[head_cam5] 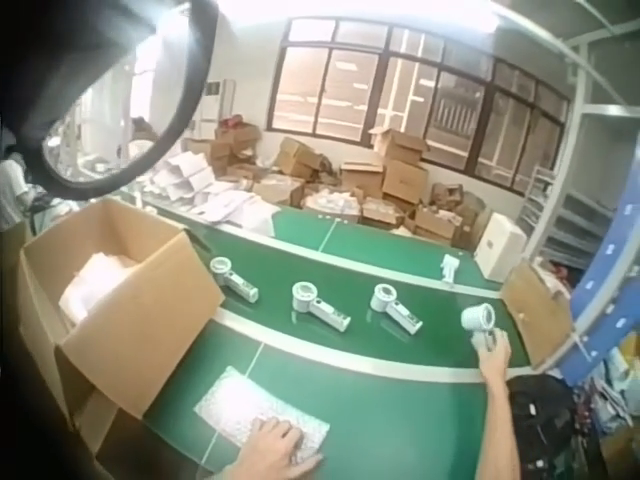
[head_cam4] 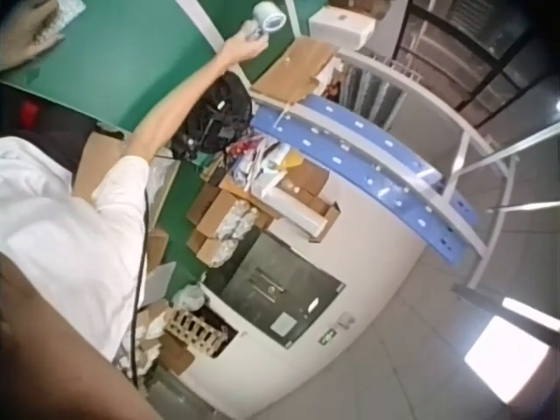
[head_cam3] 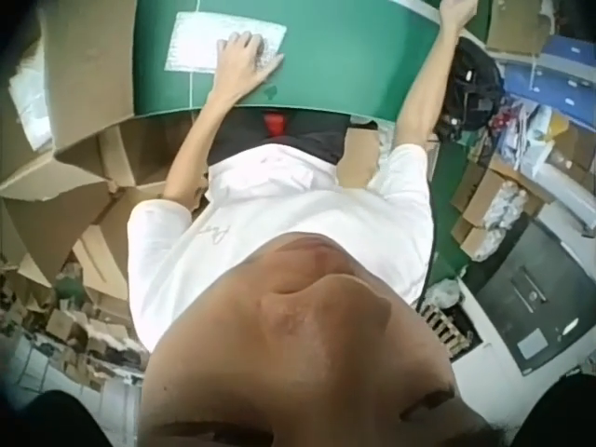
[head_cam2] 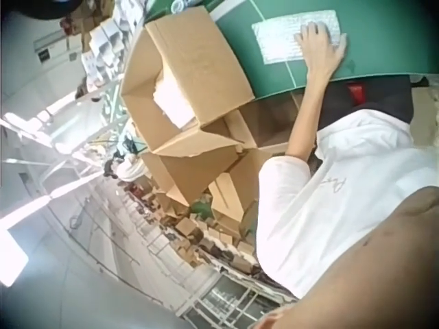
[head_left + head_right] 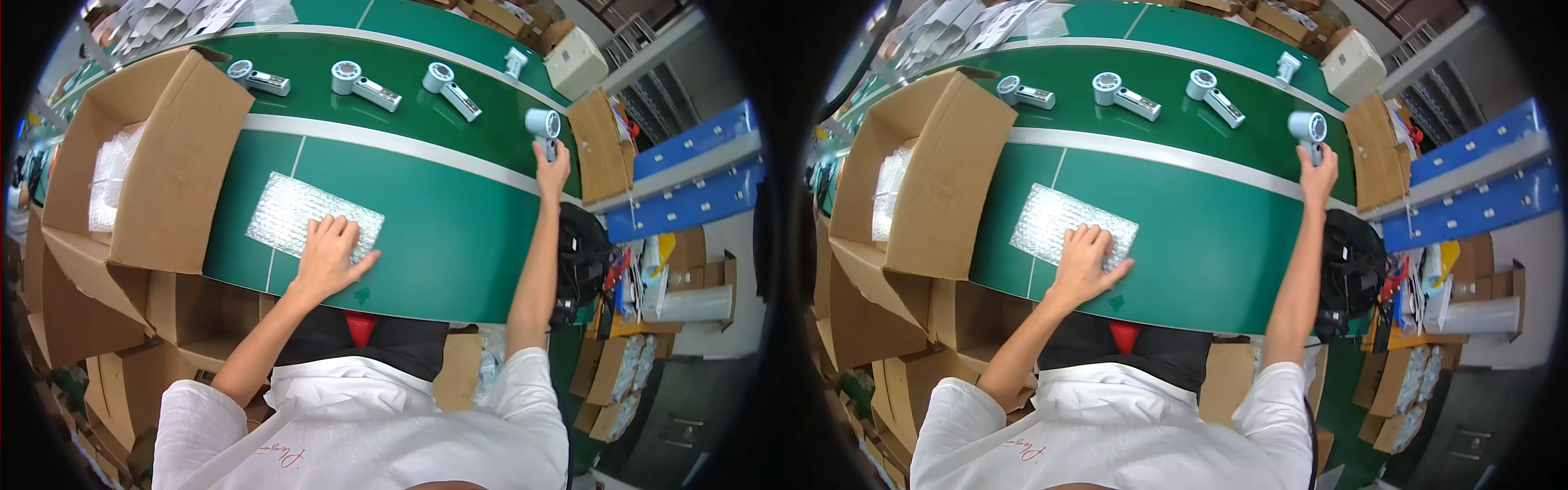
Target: Packaging handheld fan products into bubble wrap and plastic bags at a workstation.
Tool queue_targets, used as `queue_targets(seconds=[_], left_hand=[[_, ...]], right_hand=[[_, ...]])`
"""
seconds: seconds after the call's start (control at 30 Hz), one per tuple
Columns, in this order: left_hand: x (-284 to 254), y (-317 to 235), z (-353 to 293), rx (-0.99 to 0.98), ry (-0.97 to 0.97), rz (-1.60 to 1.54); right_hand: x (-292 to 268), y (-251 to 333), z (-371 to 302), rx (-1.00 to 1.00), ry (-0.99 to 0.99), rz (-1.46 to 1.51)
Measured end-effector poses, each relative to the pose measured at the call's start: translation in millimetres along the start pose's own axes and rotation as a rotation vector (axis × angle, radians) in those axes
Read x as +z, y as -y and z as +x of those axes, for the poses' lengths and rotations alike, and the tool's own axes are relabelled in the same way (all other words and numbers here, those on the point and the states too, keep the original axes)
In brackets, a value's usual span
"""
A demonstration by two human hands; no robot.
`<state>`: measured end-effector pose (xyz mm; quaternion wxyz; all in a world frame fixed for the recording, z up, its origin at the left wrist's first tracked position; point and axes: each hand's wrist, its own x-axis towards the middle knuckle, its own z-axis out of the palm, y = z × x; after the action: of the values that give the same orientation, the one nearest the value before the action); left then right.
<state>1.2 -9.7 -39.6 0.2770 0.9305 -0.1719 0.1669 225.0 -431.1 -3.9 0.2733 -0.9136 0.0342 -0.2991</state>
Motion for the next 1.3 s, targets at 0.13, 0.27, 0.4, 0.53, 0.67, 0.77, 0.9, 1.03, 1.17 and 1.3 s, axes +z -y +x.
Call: queue_targets(seconds=[0.13,0.27,0.4,0.53,0.67,0.77,0.9,1.03,1.17,1.3], left_hand=[[3,9,-9,-0.009,-0.078,-0.01],[1,17,-11,-0.075,-0.029,-0.201],[-9,16,-5,-0.066,-0.015,-0.24],[-7,15,-8,-0.045,0.042,-0.181],[-10,17,-12,-0.024,0.032,-0.203],[-15,14,-14,-0.069,0.063,-0.376],[-15,11,-14,-0.182,0.068,-0.515],[-19,15,-16,-0.314,0.065,-0.611],[-20,20,-15,-0.381,0.08,-0.665],[-20,31,-11,-0.456,0.086,-0.951]], right_hand=[[-28,96,-102,0.116,0.024,0.727],[-71,162,-188,-0.051,0.073,0.722],[-81,174,-215,-0.404,-0.074,0.57],[-92,184,-237,-0.63,-0.219,0.44],[-91,197,-246,-0.626,-0.226,0.36],[-65,196,-264,-0.292,0.094,0.515],[-26,210,-280,0.375,0.543,1.104],[-16,217,-282,0.726,0.739,1.353],[-16,213,-283,0.372,0.734,1.293],[-13,186,-276,-0.176,0.535,0.735]])
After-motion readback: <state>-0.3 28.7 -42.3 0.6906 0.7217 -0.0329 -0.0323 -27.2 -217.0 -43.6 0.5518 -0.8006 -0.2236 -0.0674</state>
